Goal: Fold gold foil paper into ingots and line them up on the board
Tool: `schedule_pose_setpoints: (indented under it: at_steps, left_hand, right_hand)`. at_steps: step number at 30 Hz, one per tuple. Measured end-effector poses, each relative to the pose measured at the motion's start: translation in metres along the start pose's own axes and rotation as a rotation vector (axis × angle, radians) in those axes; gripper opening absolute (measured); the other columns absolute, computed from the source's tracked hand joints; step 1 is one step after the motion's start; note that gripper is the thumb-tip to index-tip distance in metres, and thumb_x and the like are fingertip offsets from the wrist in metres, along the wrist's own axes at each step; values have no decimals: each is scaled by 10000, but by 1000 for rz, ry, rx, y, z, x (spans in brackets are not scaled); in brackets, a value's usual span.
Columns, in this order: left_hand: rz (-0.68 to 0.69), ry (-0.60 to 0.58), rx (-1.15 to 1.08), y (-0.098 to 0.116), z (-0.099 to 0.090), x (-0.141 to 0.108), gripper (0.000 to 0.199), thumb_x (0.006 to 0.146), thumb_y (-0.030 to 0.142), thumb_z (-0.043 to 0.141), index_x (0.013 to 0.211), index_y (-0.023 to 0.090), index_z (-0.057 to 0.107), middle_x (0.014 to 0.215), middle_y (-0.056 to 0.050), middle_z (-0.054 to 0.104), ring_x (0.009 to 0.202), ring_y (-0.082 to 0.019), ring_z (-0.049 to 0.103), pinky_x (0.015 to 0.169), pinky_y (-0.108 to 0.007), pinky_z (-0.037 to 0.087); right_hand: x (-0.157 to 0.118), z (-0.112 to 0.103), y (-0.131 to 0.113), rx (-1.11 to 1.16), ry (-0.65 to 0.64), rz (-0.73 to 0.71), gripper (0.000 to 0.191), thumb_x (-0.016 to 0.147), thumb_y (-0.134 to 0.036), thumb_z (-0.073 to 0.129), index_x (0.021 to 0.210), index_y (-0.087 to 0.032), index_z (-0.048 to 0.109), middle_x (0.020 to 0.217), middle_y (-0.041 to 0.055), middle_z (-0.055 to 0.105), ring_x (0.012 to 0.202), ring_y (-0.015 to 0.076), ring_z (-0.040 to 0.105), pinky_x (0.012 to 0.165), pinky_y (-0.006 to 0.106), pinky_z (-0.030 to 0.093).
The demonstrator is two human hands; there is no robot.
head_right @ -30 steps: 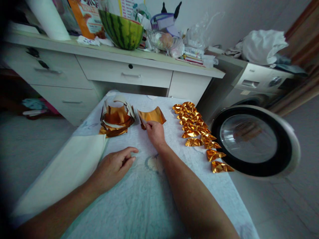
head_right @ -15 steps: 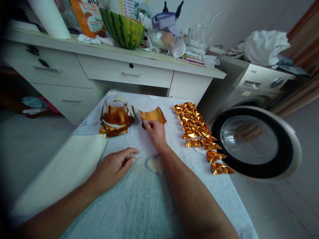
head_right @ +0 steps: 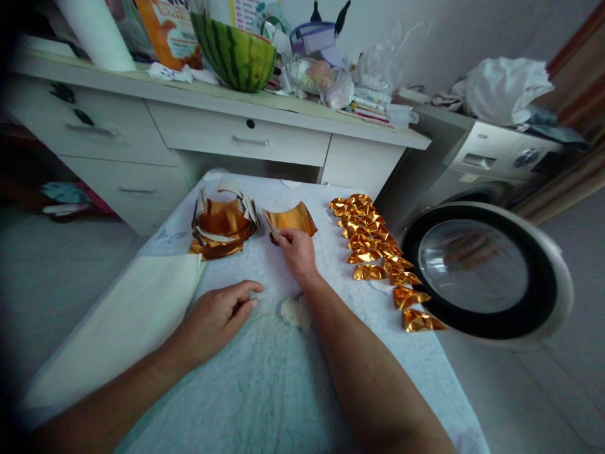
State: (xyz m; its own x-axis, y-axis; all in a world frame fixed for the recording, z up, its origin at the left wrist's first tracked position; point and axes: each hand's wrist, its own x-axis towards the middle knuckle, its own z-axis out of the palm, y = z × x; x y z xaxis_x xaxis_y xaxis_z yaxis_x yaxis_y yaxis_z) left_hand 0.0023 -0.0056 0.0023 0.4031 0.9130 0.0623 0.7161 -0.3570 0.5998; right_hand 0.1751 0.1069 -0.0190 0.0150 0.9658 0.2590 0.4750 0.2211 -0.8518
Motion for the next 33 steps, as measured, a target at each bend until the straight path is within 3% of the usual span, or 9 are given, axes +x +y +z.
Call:
schedule_pose_setpoints:
  at_steps: [22, 33]
  left_hand:
    - [8, -4, 28, 0, 0, 1, 248, 914, 241, 457, 1099, 224, 622, 895, -10, 736, 820, -180, 688, 699, -275, 480]
    - [15, -11, 24, 1, -1, 0, 243, 915, 232, 455, 1091, 223, 621, 905, -12, 735, 826, -182, 685, 709, -279, 476]
  right_hand:
    - [0, -1, -3, -13, 16, -14, 120, 793, -197, 588, 716, -176, 678, 689, -6, 681, 660, 138, 612, 662, 229, 456]
    - [-7, -9, -8, 42, 238, -61, 163, 859, -293, 470, 746, -205, 545, 686, -18, 569, 677, 147, 536, 645, 245, 424]
